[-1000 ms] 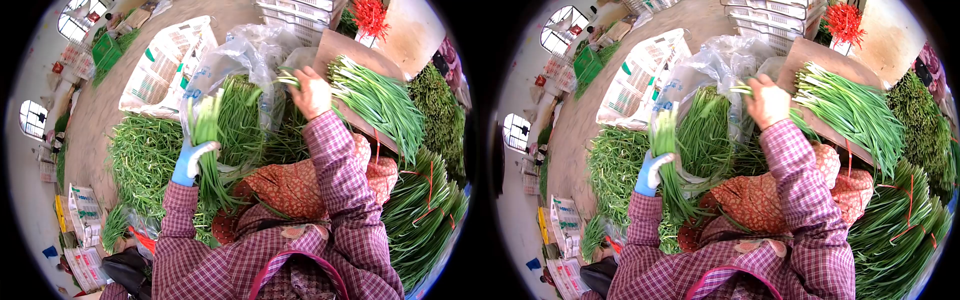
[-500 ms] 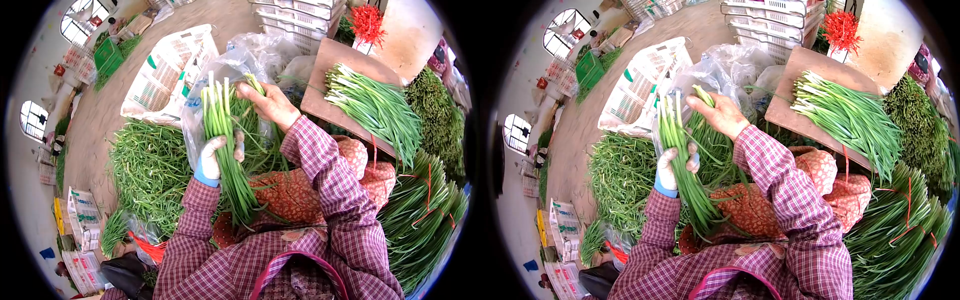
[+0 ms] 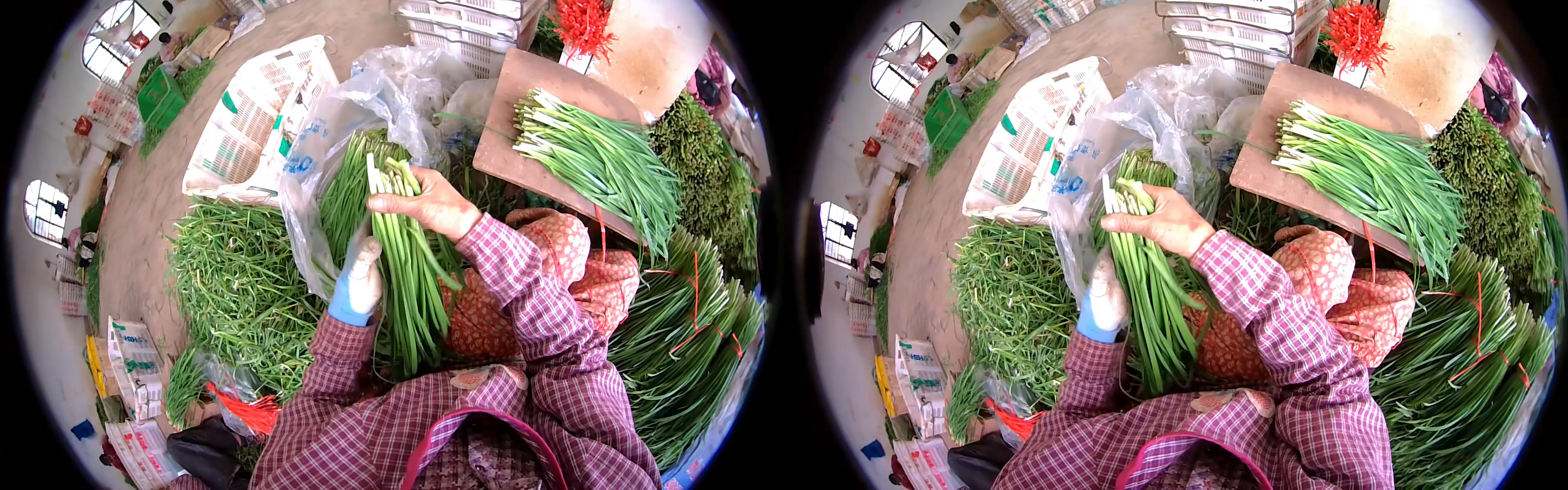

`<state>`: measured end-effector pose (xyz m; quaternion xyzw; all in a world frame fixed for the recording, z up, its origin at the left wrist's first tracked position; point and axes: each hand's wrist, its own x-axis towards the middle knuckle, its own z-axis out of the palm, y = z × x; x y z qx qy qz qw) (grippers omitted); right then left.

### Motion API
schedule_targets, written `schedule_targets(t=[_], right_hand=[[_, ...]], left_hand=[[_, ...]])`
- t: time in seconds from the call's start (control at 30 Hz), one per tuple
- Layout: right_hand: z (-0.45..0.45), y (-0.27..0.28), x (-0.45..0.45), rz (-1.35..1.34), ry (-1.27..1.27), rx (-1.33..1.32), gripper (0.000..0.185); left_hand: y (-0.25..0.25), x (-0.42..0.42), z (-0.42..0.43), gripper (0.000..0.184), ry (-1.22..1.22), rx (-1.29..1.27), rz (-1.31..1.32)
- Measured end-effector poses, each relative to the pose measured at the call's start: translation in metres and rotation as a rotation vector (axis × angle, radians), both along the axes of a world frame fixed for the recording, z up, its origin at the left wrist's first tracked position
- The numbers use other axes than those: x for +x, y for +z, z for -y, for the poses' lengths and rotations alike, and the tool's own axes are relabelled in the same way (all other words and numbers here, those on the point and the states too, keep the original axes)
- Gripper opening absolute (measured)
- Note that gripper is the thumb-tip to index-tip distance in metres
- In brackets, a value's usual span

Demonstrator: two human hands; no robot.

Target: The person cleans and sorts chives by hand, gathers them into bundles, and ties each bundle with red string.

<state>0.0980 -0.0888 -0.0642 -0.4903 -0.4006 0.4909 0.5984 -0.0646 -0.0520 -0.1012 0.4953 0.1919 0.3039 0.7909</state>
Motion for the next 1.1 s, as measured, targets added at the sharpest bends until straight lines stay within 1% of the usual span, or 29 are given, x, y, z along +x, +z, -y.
schedule_targets(t=[0.03,0.07,0.1,0.13,0.17,0.2,0.23,0.27,0.33,0.4,0.43,0.5,0.53,0.57,0.6,0.63,0.7,0.73,0.77,0.83,0.9,0.97,1.0,1.03,1.07,1.1], right_hand=[[-0.004,-0.009,-0.004,0.049,-0.031,0.039,0.052],[-0.005,-0.017,-0.007,0.069,-0.062,0.087,0.053],[-0.004,-0.013,-0.008,0.067,-0.058,0.087,0.053],[-0.002,-0.007,-0.008,0.122,-0.081,0.077,0.052],[-0.001,-0.004,-0.008,0.178,-0.107,0.068,0.052],[-0.002,-0.006,-0.008,0.105,-0.110,0.138,0.049],[-0.001,-0.008,-0.006,0.096,-0.109,0.147,0.044],[0.001,-0.009,-0.005,0.102,-0.130,0.108,0.040],[0.005,-0.010,-0.004,0.106,-0.149,0.066,0.037],[0.005,-0.012,-0.006,0.139,-0.269,0.091,0.033],[0.004,-0.013,-0.006,0.137,-0.265,0.091,0.033],[0.001,-0.016,-0.004,0.201,-0.320,0.127,0.033],[0.001,-0.015,-0.005,0.229,-0.369,0.186,0.033],[0.001,-0.015,-0.003,0.228,-0.369,0.187,0.033],[0.000,-0.015,0.004,0.206,-0.432,0.178,0.033],[-0.001,-0.015,0.011,0.183,-0.489,0.170,0.033],[0.003,-0.016,0.041,0.185,-0.635,0.184,0.035],[0.008,-0.015,0.059,0.121,-0.677,0.181,0.036],[0.014,-0.012,0.076,0.055,-0.718,0.175,0.037],[0.020,-0.009,0.098,-0.052,-0.941,0.254,0.037],[0.022,-0.005,0.107,0.092,-0.935,0.368,0.042],[0.010,0.009,0.076,0.298,-1.040,0.303,0.045],[0.007,0.010,0.062,0.406,-0.862,0.229,0.039],[0.003,0.014,0.046,0.577,-0.698,0.217,0.034],[-0.001,0.022,0.024,0.554,-0.529,0.264,0.030],[-0.009,0.021,0.007,0.586,-0.419,0.195,0.032]], left_hand=[[0.012,0.005,-0.003,0.073,0.012,0.079,0.064],[0.029,0.008,-0.002,0.068,0.019,0.159,-0.076],[0.039,0.010,-0.002,0.063,0.026,0.238,-0.217],[0.038,0.015,0.000,0.054,0.064,0.222,-0.173],[0.040,0.016,-0.001,0.054,0.063,0.224,-0.174],[0.042,0.017,-0.002,0.051,0.094,0.185,-0.151],[0.045,0.018,-0.001,0.049,0.123,0.146,-0.128],[0.047,0.019,0.002,0.046,0.145,0.055,-0.115],[0.037,0.017,-0.004,0.045,0.198,-0.003,-0.123],[0.041,0.016,-0.003,0.041,0.258,-0.091,-0.091],[0.041,0.014,-0.007,0.037,0.217,-0.126,-0.068],[0.032,0.010,-0.017,0.032,0.237,-0.059,-0.102],[0.030,0.007,-0.025,0.030,0.248,0.031,-0.125],[0.029,0.005,-0.030,0.029,0.258,0.121,-0.148],[0.044,0.007,-0.026,0.029,0.205,0.067,-0.089],[0.041,0.003,-0.037,0.029,0.162,0.119,-0.001],[0.042,-0.015,-0.059,0.028,0.231,0.073,0.002],[0.043,-0.025,-0.070,0.024,0.250,0.091,0.023],[0.044,-0.033,-0.080,0.024,0.286,0.049,0.060],[0.051,-0.048,-0.092,0.025,0.345,0.045,0.014],[0.055,-0.054,-0.098,0.026,0.319,0.082,0.030],[0.062,-0.050,-0.096,0.027,0.272,0.148,-0.040],[0.071,-0.040,-0.088,0.027,0.326,0.122,-0.033],[0.070,-0.035,-0.087,0.028,0.292,0.116,-0.028],[0.071,-0.029,-0.085,0.029,0.272,0.121,-0.037],[0.072,-0.024,-0.082,0.029,0.254,0.125,-0.046]])
